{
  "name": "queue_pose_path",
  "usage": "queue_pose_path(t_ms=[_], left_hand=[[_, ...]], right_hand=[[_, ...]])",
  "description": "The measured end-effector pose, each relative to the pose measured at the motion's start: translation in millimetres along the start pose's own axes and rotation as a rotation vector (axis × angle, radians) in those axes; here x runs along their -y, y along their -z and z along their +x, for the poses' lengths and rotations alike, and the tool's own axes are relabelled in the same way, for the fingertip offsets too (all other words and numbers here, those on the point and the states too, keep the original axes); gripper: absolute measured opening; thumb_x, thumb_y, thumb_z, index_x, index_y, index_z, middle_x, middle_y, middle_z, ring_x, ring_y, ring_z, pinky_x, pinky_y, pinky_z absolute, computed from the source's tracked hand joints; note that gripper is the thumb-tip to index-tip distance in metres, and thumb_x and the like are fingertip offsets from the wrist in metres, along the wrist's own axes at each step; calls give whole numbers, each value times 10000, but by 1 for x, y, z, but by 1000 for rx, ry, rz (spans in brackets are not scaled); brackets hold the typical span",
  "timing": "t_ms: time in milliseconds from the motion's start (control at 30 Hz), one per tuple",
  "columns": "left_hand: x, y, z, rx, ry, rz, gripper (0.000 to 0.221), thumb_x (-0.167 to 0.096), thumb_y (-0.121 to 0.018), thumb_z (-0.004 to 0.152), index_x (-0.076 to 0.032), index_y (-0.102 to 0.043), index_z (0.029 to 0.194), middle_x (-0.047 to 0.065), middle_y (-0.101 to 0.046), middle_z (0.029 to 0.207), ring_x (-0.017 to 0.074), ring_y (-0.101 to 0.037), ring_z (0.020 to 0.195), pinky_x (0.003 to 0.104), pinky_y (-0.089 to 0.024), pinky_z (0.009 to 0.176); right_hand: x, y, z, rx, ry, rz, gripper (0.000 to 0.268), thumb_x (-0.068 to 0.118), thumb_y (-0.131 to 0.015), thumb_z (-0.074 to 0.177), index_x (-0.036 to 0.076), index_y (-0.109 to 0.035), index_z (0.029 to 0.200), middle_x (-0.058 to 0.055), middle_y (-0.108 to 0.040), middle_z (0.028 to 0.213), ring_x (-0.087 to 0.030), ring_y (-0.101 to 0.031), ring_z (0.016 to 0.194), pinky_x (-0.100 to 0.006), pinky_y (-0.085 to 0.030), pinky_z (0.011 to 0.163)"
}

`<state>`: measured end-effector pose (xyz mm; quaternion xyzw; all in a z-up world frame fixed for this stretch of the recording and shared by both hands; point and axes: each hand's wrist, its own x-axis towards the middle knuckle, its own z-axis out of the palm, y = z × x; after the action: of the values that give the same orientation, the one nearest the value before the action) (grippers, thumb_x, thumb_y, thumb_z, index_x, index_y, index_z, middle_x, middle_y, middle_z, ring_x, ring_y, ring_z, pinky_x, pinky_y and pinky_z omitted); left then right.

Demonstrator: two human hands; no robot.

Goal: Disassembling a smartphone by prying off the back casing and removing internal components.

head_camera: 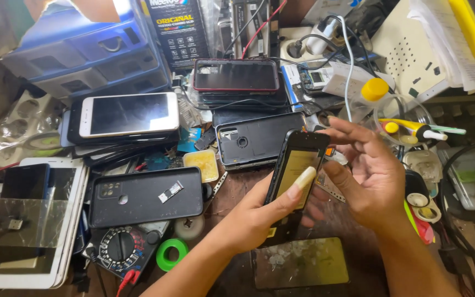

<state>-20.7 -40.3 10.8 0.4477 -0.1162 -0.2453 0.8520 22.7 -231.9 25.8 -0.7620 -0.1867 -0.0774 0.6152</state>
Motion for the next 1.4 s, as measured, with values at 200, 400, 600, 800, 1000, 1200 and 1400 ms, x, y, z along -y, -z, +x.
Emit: queue_pose_path(t_ms=[200,400,600,800,1000,1200,1400], left_hand=[[18,-4,5,-179,-289,-173,699,-464,-426,1038,-16,-346,1569,170,-518,1469,285,-573,1283,426,-507,1075],[8,2,0,-204,-435,85,857,-662,-323,996,-80,-189,1609,66,-244,1670,193,-275,1543,418,-208,1326],[18,5,7,-129,-428,150,843,-595,-293,1035,-67,-17,1631,76,-33,1729,214,-90,1607,421,-108,1334],[-2,2,5,-209,-423,95,842,-631,-320,1016,-88,-139,1634,68,-192,1711,241,-238,1582,441,-225,1312],[-32,8,-2,-403,-535,165,599,-461,-505,1017,-48,-443,1447,164,-528,1526,306,-533,1428,433,-458,1179],[-56,8,-8,-300,-658,1454,954,-603,-782,781,-98,-416,1503,175,-456,1586,406,-377,1571,595,-267,1310],[-32,12,1,-120,-597,2007,1013,-436,-842,617,-126,-476,1509,78,-592,1315,303,-523,1265,628,-317,1132]], right_hand=[[23,-23,-10,92,200,-337,726,448,-580,884,-34,-472,1415,-203,-551,1443,-308,-549,1347,-424,-420,1187],[23,-36,-16,280,293,-544,905,542,-665,769,3,-451,1465,-201,-549,1424,-348,-529,1368,-488,-403,1183],[14,-24,-12,344,129,-505,949,409,-827,686,60,-459,1489,-143,-575,1454,-272,-589,1322,-404,-444,1093],[11,-7,-11,266,248,-521,962,251,-908,691,6,-418,1482,-178,-586,1469,-287,-611,1352,-389,-466,1154],[17,5,-3,288,341,-487,961,165,-887,758,-42,-314,1502,-264,-608,1448,-353,-635,1368,-421,-443,1189],[13,20,1,401,259,-502,1107,174,-848,773,5,-127,1596,-215,-579,1505,-356,-573,1416,-450,-390,1199],[15,24,-6,507,152,-444,1081,175,-829,763,0,-161,1595,-203,-438,1603,-376,-585,1405,-445,-413,1163]])
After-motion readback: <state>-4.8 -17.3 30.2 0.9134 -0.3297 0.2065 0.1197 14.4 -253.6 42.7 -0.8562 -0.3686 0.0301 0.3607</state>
